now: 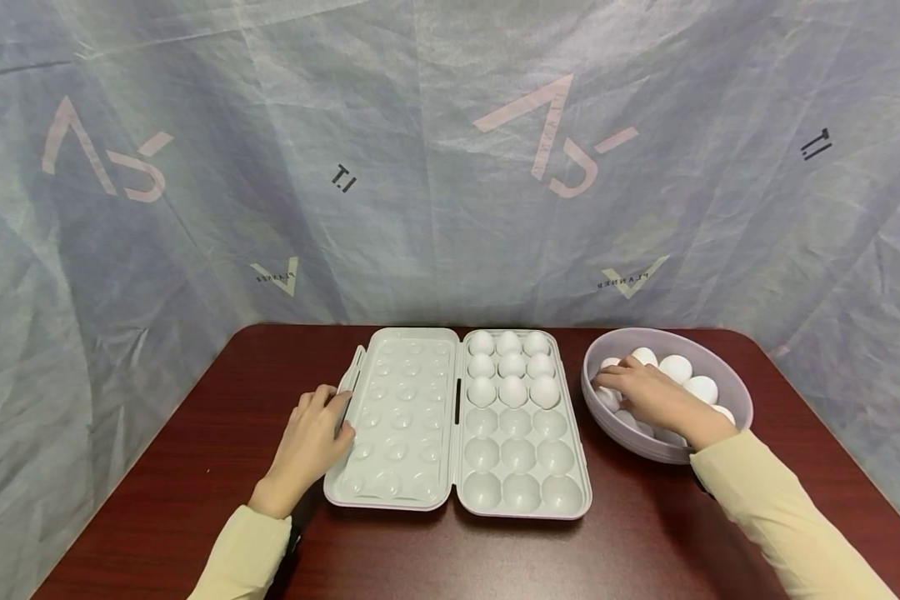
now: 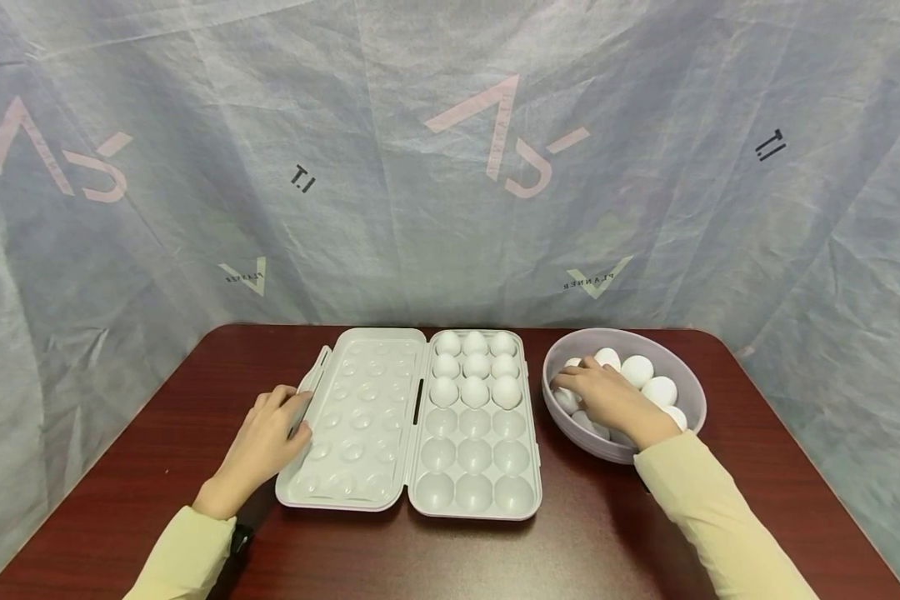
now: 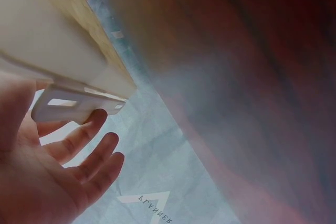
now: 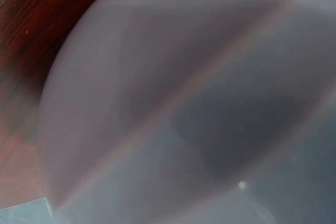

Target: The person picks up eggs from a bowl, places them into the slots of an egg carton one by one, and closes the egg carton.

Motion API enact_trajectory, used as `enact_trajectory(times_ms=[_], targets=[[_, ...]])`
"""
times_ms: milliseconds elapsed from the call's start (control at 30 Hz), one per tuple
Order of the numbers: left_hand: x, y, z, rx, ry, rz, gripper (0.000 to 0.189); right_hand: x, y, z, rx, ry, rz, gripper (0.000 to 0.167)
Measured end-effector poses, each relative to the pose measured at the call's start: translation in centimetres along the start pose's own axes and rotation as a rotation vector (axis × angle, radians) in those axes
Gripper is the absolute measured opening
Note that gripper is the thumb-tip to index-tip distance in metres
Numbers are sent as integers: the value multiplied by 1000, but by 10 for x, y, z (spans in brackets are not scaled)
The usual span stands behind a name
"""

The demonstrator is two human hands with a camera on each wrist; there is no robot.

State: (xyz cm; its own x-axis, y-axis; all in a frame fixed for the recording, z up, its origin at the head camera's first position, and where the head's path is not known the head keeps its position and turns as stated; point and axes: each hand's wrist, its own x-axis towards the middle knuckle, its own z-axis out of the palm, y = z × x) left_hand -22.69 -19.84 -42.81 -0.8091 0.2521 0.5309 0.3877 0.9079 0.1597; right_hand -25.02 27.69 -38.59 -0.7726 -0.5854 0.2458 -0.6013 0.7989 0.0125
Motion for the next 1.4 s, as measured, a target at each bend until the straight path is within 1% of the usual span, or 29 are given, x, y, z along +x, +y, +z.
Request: enact_trajectory(times_ms=[167, 367, 800, 1067, 1267, 1400], targets=[[0, 0, 0, -3, -5, -4, 36, -1, 1, 1, 7, -13, 8, 47], [0, 0, 0, -6, -10, -7, 36, -2, 3, 2, -6, -5, 3, 46], [0, 1, -1, -5, -25, -20, 36, -3, 6, 4, -25, 22, -42, 38], [0, 1, -1, -3, -31, -18, 36, -3, 5, 2, -44, 38, -12, 40], [0, 1, -1, -4, -36, -25, 37, -2, 3, 2, -7, 37, 13, 40], [0, 1, -1, -5, -36, -24, 36, -2, 2, 2, 5, 35, 16, 40]])
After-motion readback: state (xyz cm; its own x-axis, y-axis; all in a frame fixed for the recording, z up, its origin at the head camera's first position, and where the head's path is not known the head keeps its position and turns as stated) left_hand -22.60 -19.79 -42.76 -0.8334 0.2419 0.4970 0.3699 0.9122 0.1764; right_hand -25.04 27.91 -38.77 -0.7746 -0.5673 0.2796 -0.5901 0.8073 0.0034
